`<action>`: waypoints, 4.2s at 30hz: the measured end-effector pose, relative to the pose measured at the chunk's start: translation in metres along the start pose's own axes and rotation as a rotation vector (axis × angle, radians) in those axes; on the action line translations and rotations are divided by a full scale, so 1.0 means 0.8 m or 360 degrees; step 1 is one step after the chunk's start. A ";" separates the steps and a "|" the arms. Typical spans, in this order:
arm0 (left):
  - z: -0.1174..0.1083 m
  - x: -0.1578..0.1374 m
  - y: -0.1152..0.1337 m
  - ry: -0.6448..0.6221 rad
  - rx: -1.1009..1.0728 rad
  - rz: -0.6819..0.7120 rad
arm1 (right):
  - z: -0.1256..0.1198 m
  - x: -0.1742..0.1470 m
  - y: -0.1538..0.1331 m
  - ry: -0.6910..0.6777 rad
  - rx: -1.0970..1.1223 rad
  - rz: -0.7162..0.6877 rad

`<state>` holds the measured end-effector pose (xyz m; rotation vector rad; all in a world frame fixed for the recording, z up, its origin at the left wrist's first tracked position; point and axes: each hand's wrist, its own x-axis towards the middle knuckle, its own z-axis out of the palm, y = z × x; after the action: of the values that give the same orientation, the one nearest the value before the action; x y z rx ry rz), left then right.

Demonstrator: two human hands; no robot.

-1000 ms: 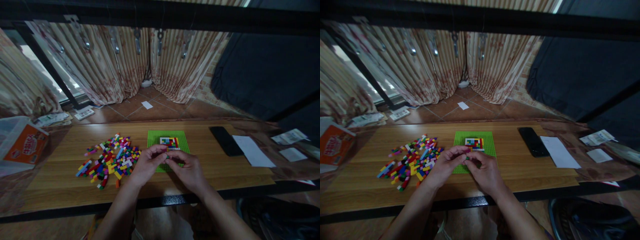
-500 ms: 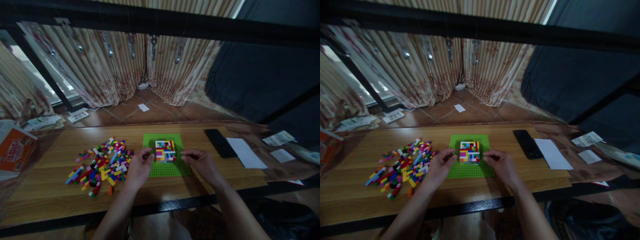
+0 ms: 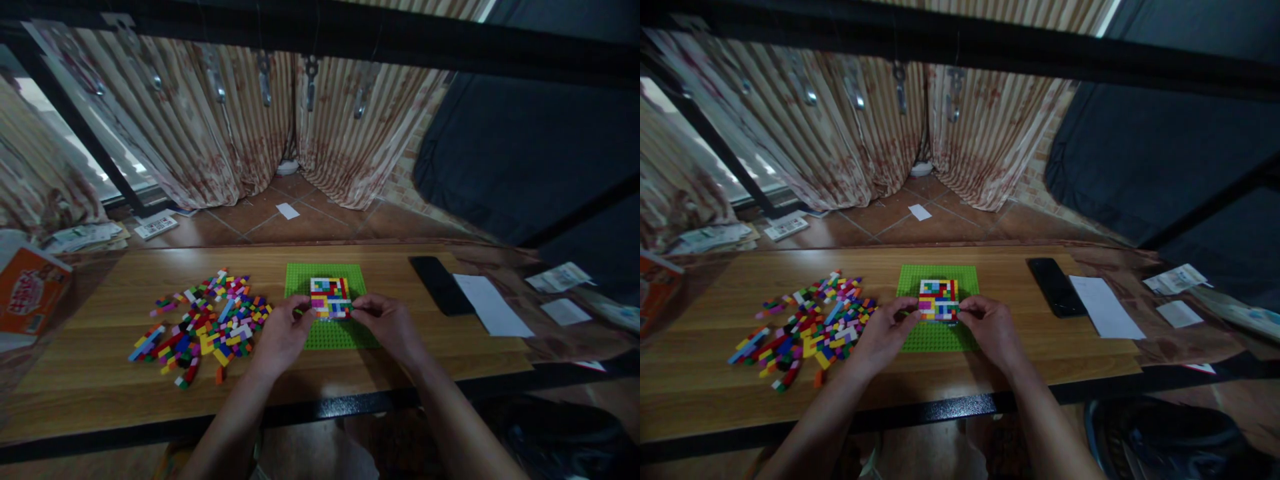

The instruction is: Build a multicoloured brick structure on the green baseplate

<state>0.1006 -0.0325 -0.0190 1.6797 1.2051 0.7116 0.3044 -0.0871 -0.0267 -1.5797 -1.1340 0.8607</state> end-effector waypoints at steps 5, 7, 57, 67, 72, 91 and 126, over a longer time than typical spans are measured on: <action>0.000 -0.002 0.002 -0.0024 0.0030 0.0025 | 0.000 0.000 0.003 0.0003 -0.0054 -0.0007; 0.000 -0.002 0.001 -0.0028 0.0039 0.0031 | -0.001 0.000 0.003 -0.0024 -0.0032 0.0003; -0.003 -0.007 0.003 -0.0001 0.0033 0.0012 | 0.016 0.012 0.003 0.0086 -0.0315 0.0336; -0.102 -0.001 -0.010 0.0998 -0.0770 0.0028 | 0.062 -0.030 -0.057 0.0278 -0.0466 -0.0411; -0.143 -0.012 -0.010 0.1238 -0.1156 -0.0053 | 0.129 -0.052 -0.059 -0.0363 -0.0543 -0.0709; -0.202 -0.040 -0.028 0.1415 -0.1417 -0.0062 | 0.187 -0.040 -0.046 -0.0382 -0.0677 -0.0796; -0.246 -0.070 -0.044 0.1668 -0.1807 0.0066 | 0.249 -0.083 -0.031 -0.0439 -0.0932 -0.1221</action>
<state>-0.0996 -0.0135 0.0329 0.3104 1.0102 1.9597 0.0953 -0.0878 -0.0580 -1.2860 -2.1396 0.2279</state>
